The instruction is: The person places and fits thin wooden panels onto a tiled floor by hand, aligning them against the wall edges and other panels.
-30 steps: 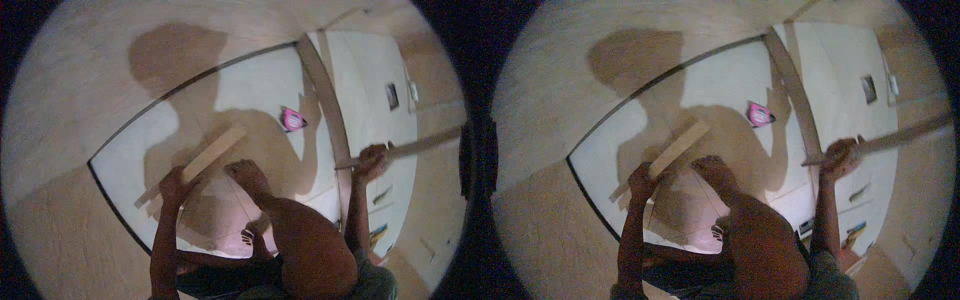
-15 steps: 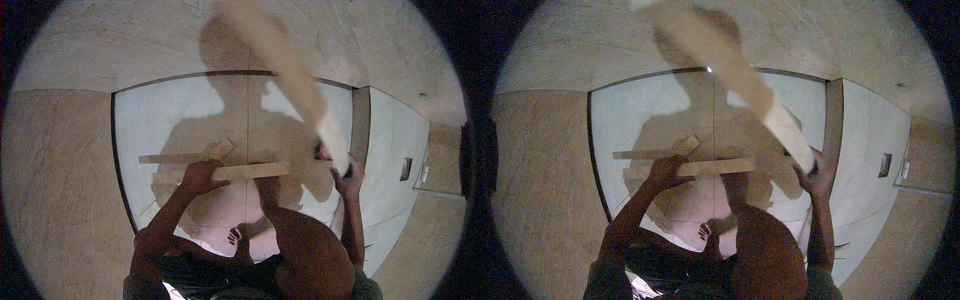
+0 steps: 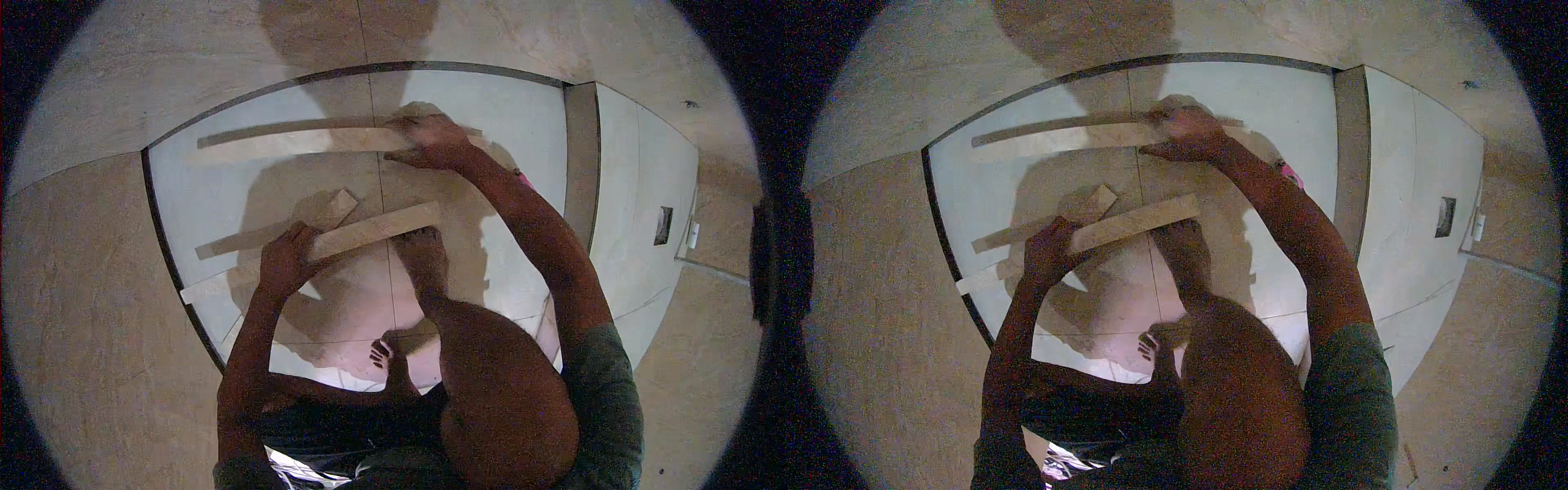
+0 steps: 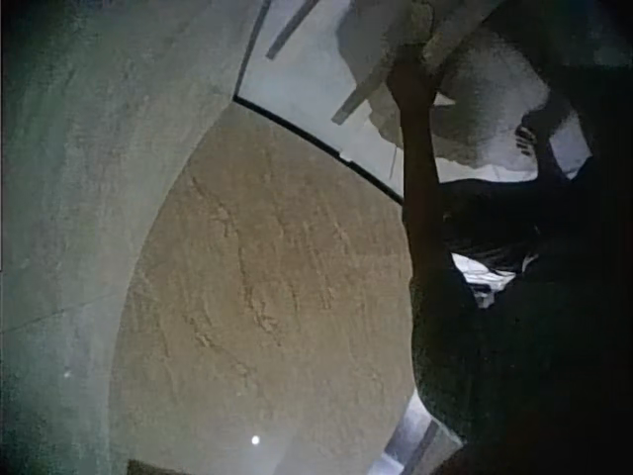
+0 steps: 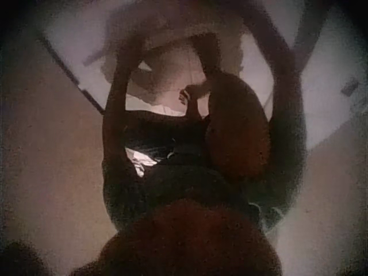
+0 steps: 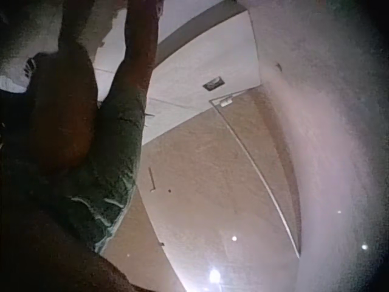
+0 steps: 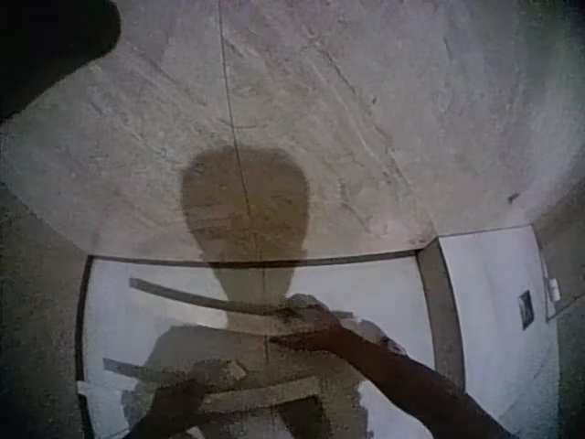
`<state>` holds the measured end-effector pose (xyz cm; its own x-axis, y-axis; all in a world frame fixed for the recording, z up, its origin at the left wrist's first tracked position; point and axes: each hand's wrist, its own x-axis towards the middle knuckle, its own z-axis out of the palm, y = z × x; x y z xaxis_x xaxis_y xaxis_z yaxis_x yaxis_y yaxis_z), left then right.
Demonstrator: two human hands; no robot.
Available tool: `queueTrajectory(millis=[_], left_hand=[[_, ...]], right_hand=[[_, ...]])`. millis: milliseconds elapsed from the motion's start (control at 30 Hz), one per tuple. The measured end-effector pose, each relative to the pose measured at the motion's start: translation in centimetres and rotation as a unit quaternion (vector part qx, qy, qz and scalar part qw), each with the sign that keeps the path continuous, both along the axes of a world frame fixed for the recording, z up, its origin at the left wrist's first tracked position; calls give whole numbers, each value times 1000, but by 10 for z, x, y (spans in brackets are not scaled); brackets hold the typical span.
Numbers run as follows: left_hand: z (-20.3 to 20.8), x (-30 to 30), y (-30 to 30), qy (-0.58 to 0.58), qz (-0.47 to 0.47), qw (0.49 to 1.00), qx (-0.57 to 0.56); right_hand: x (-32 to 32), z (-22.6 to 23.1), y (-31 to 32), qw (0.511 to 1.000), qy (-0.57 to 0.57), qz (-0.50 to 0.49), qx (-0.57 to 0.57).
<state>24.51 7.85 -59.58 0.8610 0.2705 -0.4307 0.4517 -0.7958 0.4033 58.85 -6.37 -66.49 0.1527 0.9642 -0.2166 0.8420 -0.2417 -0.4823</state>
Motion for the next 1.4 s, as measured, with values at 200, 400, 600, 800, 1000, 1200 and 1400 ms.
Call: queueTrajectory(millis=[200, 400, 600, 800, 1000, 1200, 1400], left_hand=[[-1, -1, 11, -22, 21, 1000, -1], [-7, 11, 7, -32, 24, 999, -8], [-11, 28, 5, 22, 19, 998, 54], [-18, 55, 5, -91, 14, 995, 43], [-40, 103, 20, -196, -28, 966, 165], [-38, 152, 18, -155, 47, 986, 41], [-60, 158, 21, -167, 24, 985, 44]], right_hand=[[-9, -6, 18, 997, -55, 51, -16], [-2, -7, 9, 991, -59, 55, 104], [-19, -9, -4, 985, -103, -9, 140], [22, 16, -90, 985, 15, -98, 140], [48, 38, -119, 985, 0, -173, 29], [55, 40, -106, 974, -12, -201, 106], [69, 25, -109, 985, -26, -159, 58]])
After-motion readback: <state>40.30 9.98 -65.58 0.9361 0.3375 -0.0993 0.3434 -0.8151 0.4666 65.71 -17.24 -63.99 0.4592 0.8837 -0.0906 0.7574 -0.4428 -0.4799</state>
